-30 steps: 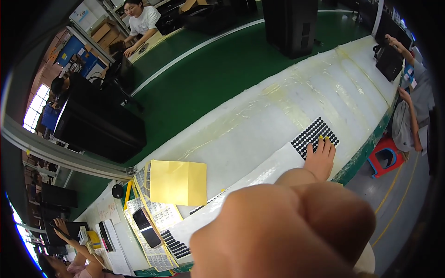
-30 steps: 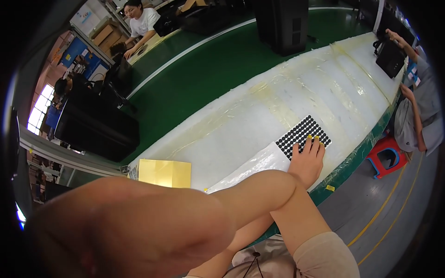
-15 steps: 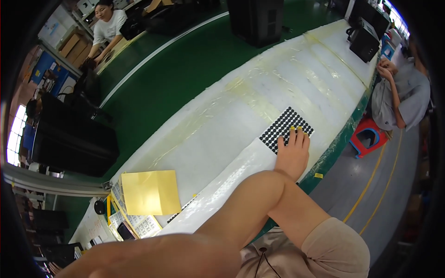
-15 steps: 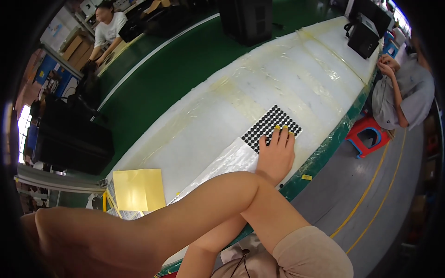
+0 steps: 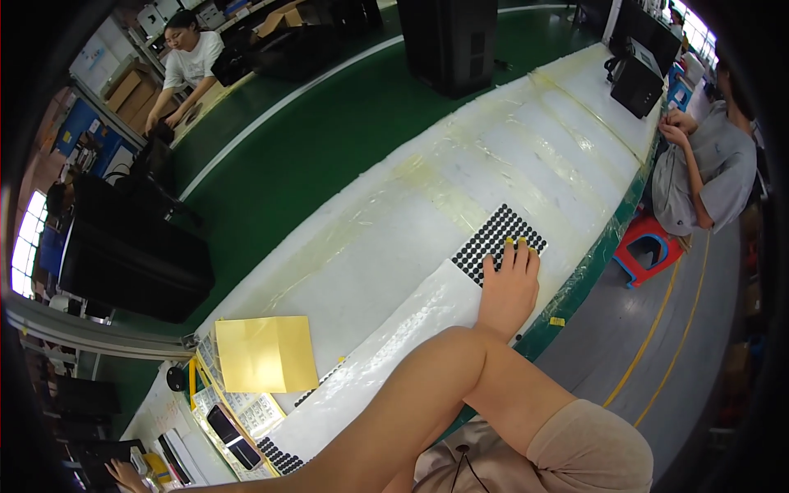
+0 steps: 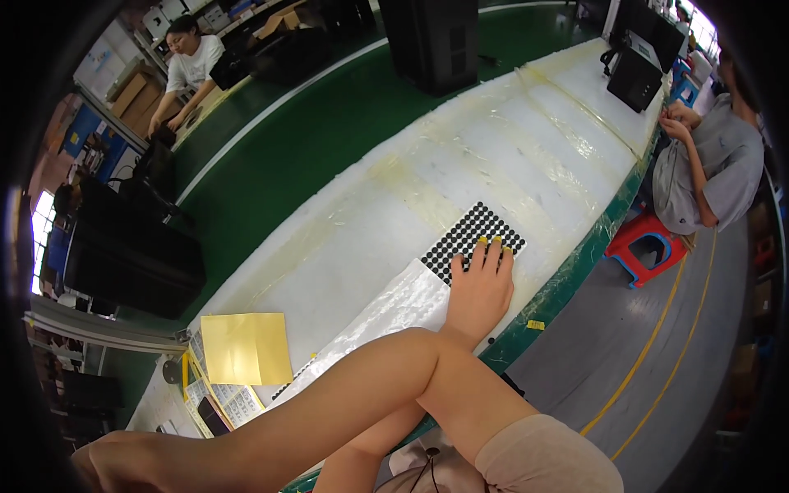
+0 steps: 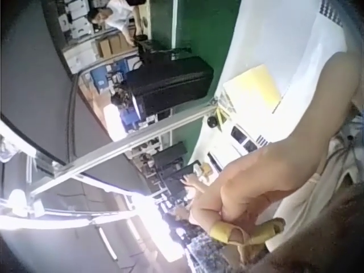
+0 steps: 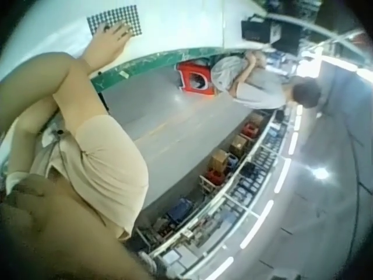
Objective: Applying product labels and stickers to the external casing of electronic devices on an assembly line.
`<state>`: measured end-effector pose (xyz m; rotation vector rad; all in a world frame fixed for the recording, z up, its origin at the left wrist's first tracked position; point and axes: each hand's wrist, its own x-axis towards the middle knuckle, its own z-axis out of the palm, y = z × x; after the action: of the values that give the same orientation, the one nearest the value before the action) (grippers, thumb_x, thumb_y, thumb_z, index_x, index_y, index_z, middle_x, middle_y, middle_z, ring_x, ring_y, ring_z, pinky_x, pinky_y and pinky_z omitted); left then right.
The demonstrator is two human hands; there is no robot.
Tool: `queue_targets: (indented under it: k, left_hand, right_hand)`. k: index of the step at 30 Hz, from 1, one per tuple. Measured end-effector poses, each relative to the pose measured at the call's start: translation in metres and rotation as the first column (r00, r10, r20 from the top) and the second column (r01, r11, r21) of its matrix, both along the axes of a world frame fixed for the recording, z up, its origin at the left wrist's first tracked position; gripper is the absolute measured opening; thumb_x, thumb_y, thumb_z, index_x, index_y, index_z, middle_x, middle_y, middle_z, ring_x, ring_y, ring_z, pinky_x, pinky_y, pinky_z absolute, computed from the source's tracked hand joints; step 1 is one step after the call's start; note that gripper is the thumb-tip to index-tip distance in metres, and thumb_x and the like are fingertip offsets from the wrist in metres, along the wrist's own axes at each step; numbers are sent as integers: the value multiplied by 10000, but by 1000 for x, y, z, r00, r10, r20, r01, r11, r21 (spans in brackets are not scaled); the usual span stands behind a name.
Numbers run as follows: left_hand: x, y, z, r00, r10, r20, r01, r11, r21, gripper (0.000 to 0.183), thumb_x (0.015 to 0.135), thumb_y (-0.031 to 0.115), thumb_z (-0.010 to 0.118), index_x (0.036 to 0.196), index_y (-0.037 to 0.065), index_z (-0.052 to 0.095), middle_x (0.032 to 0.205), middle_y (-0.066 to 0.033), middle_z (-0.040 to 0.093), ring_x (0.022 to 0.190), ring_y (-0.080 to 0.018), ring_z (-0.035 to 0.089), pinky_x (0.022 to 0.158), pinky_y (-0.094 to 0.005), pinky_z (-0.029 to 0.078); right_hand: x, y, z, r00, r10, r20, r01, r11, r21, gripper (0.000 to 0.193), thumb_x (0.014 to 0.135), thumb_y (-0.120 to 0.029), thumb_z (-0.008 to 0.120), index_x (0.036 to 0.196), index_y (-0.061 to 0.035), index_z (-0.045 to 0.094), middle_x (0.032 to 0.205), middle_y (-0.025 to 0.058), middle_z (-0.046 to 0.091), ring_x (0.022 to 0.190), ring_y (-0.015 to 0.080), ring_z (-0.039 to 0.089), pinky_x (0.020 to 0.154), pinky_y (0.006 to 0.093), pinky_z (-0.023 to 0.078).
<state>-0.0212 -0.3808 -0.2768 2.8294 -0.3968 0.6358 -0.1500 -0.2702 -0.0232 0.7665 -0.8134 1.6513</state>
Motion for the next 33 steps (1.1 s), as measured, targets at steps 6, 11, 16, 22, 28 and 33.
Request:
queue_targets:
  k: [6,11,16,22,28,33]
  left_hand:
    - [0,0,-1,1000,6,-13,-6,999,-52,344,838,207,590,1157,83,555,1256,-91,515,1187,-256,454,880,-463,345]
    - [8,-6,-11,1000,-12,1,12,992,-123,328,835,215,589,1142,103,560,1264,-77,509,1194,-250,436,870,-461,342]
    - [6,-2,-9,999,-26,29,30,991,-128,317,835,214,595,1126,92,559,1246,-81,515,1178,-256,443,874,-465,343]
    - [-2,1,0,998,-56,42,61,987,-146,320,847,196,586,1142,77,552,1248,-97,512,1168,-269,448,889,-482,341]
    - [-12,5,2,985,-124,123,132,990,-51,371,842,190,593,1186,63,534,1259,-124,509,1168,-285,465,955,-501,331]
    - [-61,53,-2,932,-305,197,322,945,-60,421,808,177,622,1193,28,540,1291,-154,514,1186,-322,483,1011,-483,342]
  right_hand:
    - [2,27,-11,899,-251,360,280,960,-29,127,845,-97,548,930,-15,594,764,114,601,647,195,598,590,259,502]
    - [50,59,-64,-292,-654,698,658,393,643,292,845,-169,609,1079,-6,548,943,168,584,882,289,572,790,368,457]
    - [83,115,-161,-738,-80,670,643,215,735,672,841,-325,661,1346,6,366,1213,245,551,1183,376,483,973,436,411]
    - [74,124,-197,-535,-46,844,803,282,524,703,798,-357,696,1309,9,381,1093,253,612,1011,387,594,859,416,483]
    - [82,111,-181,-454,-278,846,803,283,524,361,807,-277,683,1037,-16,584,983,145,646,922,249,615,813,349,475]
    - [112,61,-118,-357,-536,765,899,26,437,169,882,-155,629,986,-46,553,907,22,578,898,85,539,795,265,449]
